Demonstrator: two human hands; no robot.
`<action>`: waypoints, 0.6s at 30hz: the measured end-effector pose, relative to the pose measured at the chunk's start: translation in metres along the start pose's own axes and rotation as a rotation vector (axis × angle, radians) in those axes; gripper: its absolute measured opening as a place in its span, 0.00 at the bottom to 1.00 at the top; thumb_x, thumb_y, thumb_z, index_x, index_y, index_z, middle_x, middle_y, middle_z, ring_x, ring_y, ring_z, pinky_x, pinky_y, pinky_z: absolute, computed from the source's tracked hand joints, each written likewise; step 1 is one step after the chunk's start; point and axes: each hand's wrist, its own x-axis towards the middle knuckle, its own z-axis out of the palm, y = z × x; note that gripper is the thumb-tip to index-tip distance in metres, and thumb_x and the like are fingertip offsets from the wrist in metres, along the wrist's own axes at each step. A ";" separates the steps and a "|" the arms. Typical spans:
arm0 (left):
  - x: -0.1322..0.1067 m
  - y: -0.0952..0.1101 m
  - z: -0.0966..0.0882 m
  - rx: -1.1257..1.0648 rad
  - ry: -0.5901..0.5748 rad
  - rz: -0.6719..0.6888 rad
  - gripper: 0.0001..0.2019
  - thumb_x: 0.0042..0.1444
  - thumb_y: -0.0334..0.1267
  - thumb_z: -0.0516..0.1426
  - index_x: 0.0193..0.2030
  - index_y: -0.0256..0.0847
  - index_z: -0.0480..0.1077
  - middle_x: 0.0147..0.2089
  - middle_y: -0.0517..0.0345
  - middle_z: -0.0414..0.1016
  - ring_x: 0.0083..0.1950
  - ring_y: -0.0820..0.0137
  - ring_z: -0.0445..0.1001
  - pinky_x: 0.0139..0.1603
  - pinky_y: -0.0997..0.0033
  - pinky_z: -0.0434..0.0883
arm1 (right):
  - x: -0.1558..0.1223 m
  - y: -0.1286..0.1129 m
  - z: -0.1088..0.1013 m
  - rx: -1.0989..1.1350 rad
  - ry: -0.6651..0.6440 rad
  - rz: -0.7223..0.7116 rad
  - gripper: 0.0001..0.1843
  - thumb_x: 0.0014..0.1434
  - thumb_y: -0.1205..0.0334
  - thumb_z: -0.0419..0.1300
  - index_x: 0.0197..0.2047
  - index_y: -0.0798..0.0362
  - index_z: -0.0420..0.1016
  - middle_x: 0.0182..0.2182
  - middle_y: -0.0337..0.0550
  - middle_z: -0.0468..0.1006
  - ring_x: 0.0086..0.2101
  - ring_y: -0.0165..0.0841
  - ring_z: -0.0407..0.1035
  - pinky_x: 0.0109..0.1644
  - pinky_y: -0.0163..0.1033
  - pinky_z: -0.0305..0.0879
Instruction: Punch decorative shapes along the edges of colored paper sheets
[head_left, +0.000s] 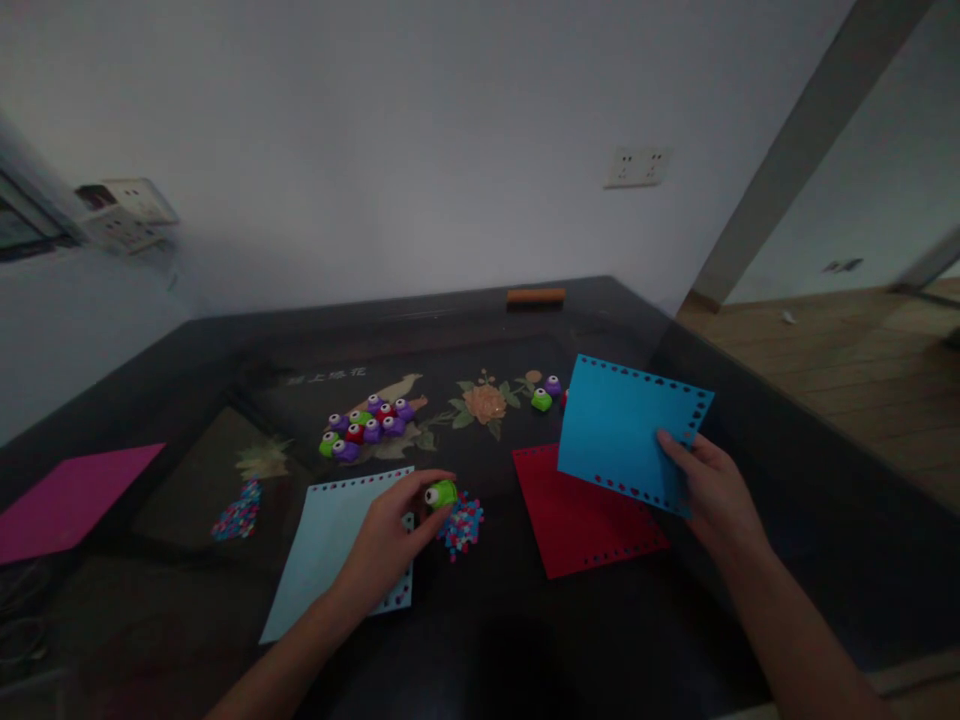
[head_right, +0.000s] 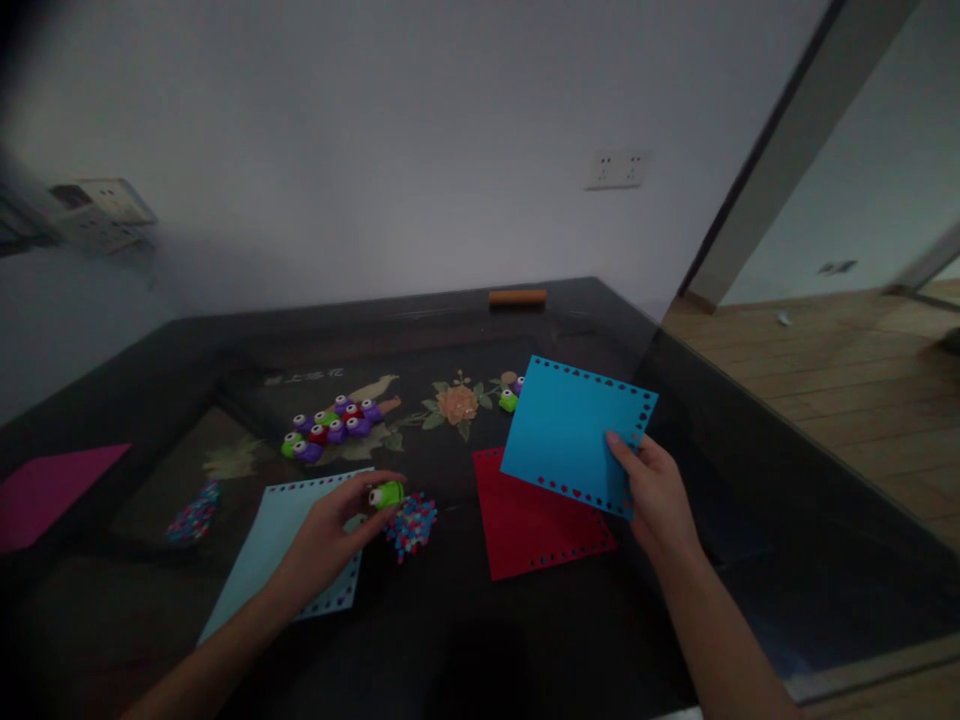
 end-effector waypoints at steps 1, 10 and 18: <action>0.003 0.004 -0.001 0.023 -0.007 0.013 0.14 0.55 0.41 0.57 0.48 0.44 0.71 0.44 0.54 0.76 0.40 0.65 0.73 0.42 0.65 0.71 | -0.001 -0.001 0.000 0.007 -0.006 0.010 0.19 0.38 0.55 0.72 0.36 0.49 0.77 0.29 0.41 0.82 0.22 0.36 0.73 0.22 0.39 0.72; 0.070 0.033 0.015 0.185 -0.059 0.184 0.15 0.55 0.39 0.57 0.50 0.43 0.71 0.34 0.58 0.76 0.29 0.69 0.69 0.32 0.70 0.67 | 0.001 -0.008 -0.003 0.150 0.063 -0.028 0.13 0.41 0.60 0.71 0.33 0.49 0.77 0.29 0.40 0.82 0.24 0.36 0.74 0.30 0.44 0.75; 0.163 0.023 0.059 0.176 -0.041 0.189 0.12 0.55 0.35 0.58 0.47 0.40 0.73 0.35 0.57 0.77 0.33 0.68 0.74 0.35 0.72 0.69 | 0.004 -0.007 -0.006 0.217 0.047 -0.044 0.18 0.39 0.60 0.72 0.36 0.51 0.78 0.32 0.42 0.83 0.27 0.37 0.76 0.31 0.43 0.76</action>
